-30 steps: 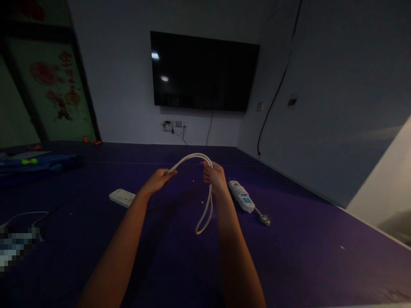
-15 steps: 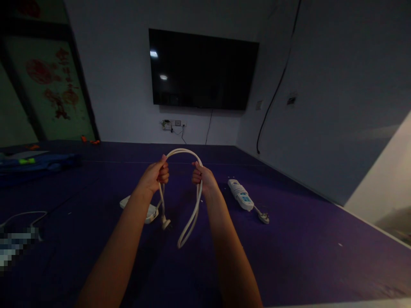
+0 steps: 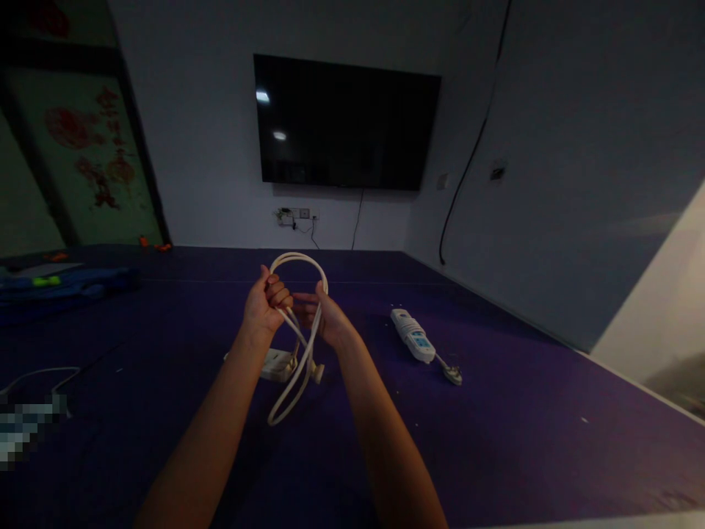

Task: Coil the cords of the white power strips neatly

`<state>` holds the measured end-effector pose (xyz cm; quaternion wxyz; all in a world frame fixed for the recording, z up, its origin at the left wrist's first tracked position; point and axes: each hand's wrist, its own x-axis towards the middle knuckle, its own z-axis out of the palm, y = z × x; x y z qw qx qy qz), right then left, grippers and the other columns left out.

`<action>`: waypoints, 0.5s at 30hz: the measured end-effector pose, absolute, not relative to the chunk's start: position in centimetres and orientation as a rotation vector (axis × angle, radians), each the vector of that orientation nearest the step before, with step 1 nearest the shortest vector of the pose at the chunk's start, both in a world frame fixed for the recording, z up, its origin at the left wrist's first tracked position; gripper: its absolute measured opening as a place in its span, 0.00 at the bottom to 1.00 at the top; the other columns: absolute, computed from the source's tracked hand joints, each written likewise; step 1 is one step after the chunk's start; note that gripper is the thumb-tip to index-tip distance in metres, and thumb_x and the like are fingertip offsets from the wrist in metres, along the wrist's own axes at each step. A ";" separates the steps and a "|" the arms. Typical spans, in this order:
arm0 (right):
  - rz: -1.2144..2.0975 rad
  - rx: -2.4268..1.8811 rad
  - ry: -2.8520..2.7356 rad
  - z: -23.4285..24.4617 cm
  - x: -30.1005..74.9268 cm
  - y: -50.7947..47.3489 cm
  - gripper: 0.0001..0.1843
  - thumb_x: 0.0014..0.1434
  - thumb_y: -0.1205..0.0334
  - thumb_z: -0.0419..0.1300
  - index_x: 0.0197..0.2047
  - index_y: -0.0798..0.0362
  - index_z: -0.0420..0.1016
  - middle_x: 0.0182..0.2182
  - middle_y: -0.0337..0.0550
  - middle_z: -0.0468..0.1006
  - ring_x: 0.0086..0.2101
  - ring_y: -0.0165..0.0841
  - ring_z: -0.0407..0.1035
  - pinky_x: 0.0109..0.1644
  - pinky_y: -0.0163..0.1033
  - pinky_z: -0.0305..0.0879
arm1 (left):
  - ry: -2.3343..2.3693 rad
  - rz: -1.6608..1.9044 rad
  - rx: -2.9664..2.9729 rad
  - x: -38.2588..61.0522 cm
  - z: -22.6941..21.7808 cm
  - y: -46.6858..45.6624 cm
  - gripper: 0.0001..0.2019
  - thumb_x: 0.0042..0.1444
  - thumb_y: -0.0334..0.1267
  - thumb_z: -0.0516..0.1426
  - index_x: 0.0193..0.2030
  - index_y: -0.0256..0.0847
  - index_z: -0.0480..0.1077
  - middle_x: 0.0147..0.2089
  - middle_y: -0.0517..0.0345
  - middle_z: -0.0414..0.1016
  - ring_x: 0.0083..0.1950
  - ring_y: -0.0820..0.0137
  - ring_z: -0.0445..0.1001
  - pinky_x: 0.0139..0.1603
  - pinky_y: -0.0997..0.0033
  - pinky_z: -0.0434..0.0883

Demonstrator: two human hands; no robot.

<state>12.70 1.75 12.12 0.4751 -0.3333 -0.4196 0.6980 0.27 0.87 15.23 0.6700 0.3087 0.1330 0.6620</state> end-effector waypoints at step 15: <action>1.406 -0.846 -0.815 10.5 10.5 2.6 0.29 0.60 0.37 0.39 0.25 0.52 0.62 0.08 0.31 0.56 0.10 0.25 0.50 0.14 0.32 0.48 | 0.423 1.464 0.968 1.3 14.4 1.4 0.09 0.48 0.37 0.62 0.30 0.36 0.66 0.22 0.65 0.65 0.24 0.79 0.67 0.31 0.77 0.66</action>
